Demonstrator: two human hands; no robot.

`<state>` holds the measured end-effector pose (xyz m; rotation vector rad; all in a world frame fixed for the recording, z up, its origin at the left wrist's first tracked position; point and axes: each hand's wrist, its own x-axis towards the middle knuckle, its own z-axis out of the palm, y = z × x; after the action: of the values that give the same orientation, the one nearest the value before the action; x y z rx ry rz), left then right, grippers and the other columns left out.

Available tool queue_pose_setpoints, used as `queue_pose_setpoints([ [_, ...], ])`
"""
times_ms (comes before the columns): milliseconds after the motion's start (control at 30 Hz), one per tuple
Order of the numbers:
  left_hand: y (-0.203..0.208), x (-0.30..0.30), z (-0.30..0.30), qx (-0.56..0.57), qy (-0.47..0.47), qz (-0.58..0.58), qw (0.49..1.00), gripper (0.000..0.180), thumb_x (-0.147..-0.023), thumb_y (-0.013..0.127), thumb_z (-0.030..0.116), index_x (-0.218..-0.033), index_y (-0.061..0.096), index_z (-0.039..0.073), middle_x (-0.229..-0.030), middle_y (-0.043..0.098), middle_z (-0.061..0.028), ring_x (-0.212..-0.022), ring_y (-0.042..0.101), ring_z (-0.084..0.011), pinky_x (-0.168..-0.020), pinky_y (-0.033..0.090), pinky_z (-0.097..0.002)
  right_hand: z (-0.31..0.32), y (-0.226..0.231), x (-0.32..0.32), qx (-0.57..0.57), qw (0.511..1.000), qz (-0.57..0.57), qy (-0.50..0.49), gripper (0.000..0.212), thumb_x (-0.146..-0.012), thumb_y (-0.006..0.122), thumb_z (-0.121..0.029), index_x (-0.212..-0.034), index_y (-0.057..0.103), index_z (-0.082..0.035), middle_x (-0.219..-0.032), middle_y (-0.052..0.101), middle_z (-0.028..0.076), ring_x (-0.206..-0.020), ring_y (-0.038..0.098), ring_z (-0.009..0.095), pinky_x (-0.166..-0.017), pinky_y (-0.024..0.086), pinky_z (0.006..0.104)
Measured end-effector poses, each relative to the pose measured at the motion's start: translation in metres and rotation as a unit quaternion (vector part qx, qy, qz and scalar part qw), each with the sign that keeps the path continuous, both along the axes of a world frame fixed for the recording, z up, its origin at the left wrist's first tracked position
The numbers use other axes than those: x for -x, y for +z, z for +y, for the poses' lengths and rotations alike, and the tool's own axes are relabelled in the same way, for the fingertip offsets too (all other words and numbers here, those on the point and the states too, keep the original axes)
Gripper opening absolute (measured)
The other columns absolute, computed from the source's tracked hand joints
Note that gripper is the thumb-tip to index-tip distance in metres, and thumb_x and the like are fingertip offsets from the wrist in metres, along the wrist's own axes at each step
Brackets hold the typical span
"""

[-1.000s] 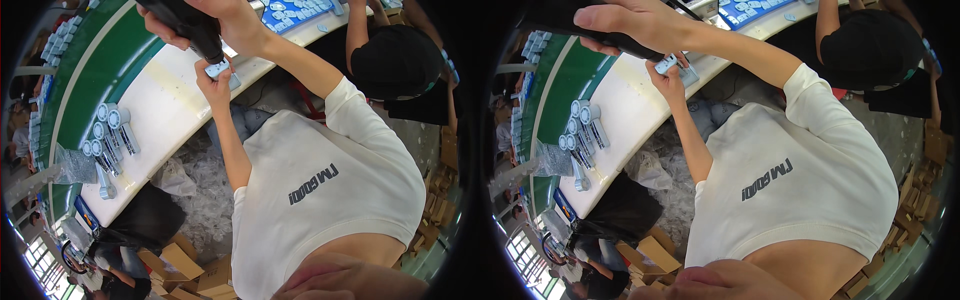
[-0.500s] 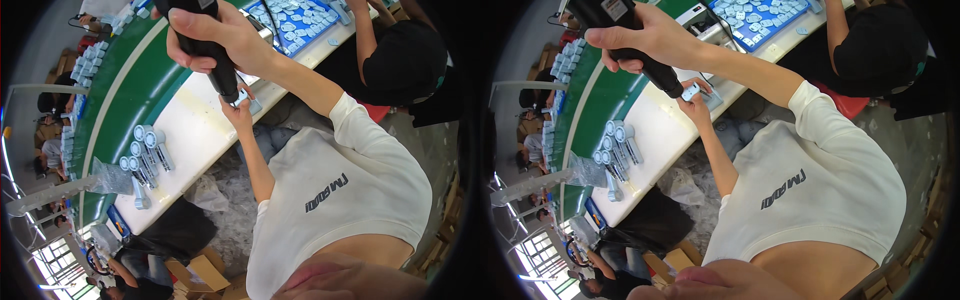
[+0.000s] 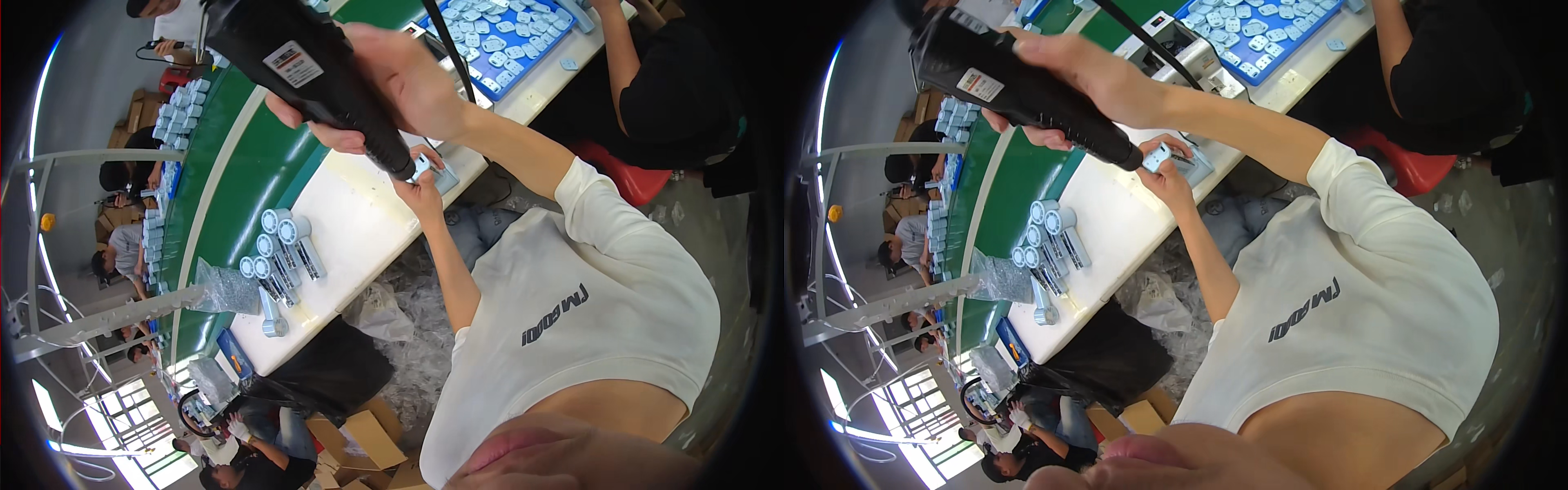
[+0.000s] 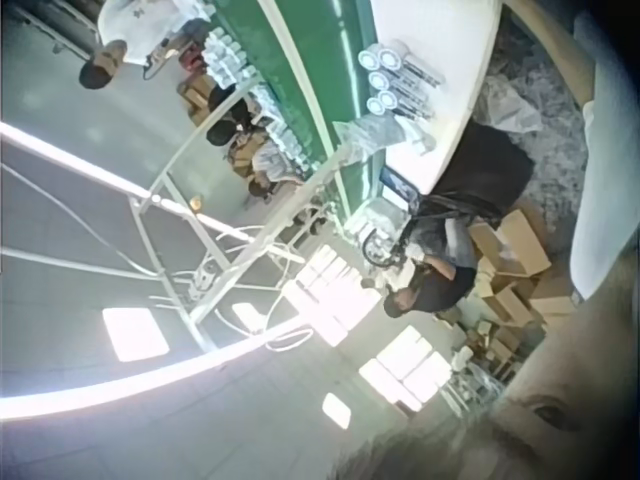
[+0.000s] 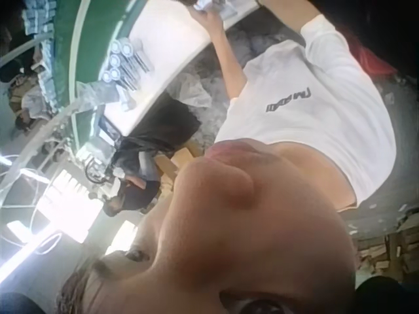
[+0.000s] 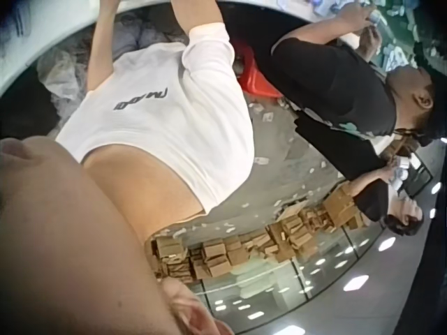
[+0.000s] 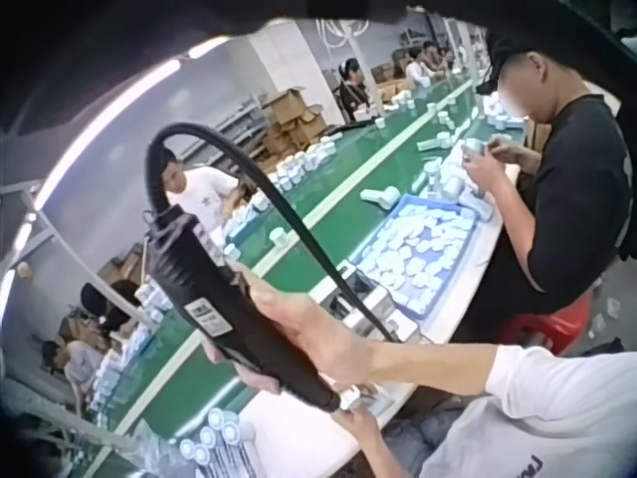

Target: Assembling electronic components on an assembly line using a power screwdriver.

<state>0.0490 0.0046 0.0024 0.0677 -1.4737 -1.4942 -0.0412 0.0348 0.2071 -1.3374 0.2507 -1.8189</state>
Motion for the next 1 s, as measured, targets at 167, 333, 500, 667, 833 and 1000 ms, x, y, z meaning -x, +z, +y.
queue_pose_setpoints([
  [167,-0.001,-0.001,-0.001,0.006,0.015,0.0,1.0,0.057,-0.083,0.062,0.054,-0.109,0.041,0.007,-0.074,0.056,-0.0123,-0.058,0.056,-0.0192,-0.055,0.042,-0.0272,0.004,-0.002,-0.004,0.006,0.999,0.005,-0.047,0.057,-0.096,0.023,-0.04,-0.14,0.028,-0.005,-0.104,0.056,0.018,-0.062,0.051,0.015,-0.062,0.045,0.0275],
  [333,-0.002,-0.001,-0.001,0.004,0.006,0.001,1.0,0.056,-0.083,0.062,0.053,-0.108,0.041,0.007,-0.074,0.056,-0.0125,-0.058,0.056,-0.0195,-0.056,0.043,-0.0273,0.002,-0.009,-0.005,0.025,1.0,-0.005,-0.012,0.052,-0.096,0.026,-0.034,-0.137,0.029,-0.004,-0.105,0.057,0.017,-0.065,0.051,0.016,-0.063,0.045,0.0271],
  [500,0.003,0.001,0.005,-0.015,0.013,0.002,1.0,0.056,-0.084,0.061,0.053,-0.107,0.041,0.007,-0.074,0.056,-0.0128,-0.057,0.056,-0.0195,-0.055,0.044,-0.0271,0.006,-0.004,-0.007,0.017,0.996,0.007,-0.087,0.052,-0.093,0.038,-0.038,-0.133,0.036,-0.004,-0.096,0.058,0.014,-0.061,0.05,0.012,-0.056,0.044,0.023],
  [667,0.002,0.0,0.005,0.0,0.024,0.002,1.0,0.058,-0.083,0.061,0.055,-0.107,0.04,0.006,-0.072,0.055,-0.0129,-0.057,0.056,-0.0192,-0.054,0.044,-0.0274,0.008,0.003,-0.011,-0.005,0.991,-0.003,-0.133,0.053,-0.095,0.035,-0.049,-0.117,0.049,-0.003,-0.083,0.059,0.011,-0.056,0.049,0.01,-0.052,0.042,0.0211],
  [833,-0.001,0.0,0.002,-0.027,-0.003,0.017,0.999,0.064,-0.08,0.064,0.054,-0.109,0.037,0.005,-0.098,0.051,-0.0062,-0.06,0.057,-0.0207,-0.054,0.045,-0.0303,0.016,0.011,-0.005,-0.077,0.991,0.025,-0.104,0.07,-0.086,0.039,-0.069,-0.095,0.053,-0.001,-0.074,0.059,0.005,-0.052,0.048,0.004,-0.044,0.037,0.0176],
  [1000,-0.001,0.0,0.002,-0.04,-0.002,0.014,0.999,0.071,-0.079,0.066,0.054,-0.117,0.036,0.003,-0.092,0.053,-0.0072,-0.06,0.056,-0.0198,-0.054,0.045,-0.0303,0.009,0.006,-0.011,-0.034,0.988,0.067,-0.132,0.074,-0.087,0.033,-0.071,-0.087,0.055,0.0,-0.069,0.056,0.004,-0.049,0.046,0.003,-0.042,0.034,0.0175],
])
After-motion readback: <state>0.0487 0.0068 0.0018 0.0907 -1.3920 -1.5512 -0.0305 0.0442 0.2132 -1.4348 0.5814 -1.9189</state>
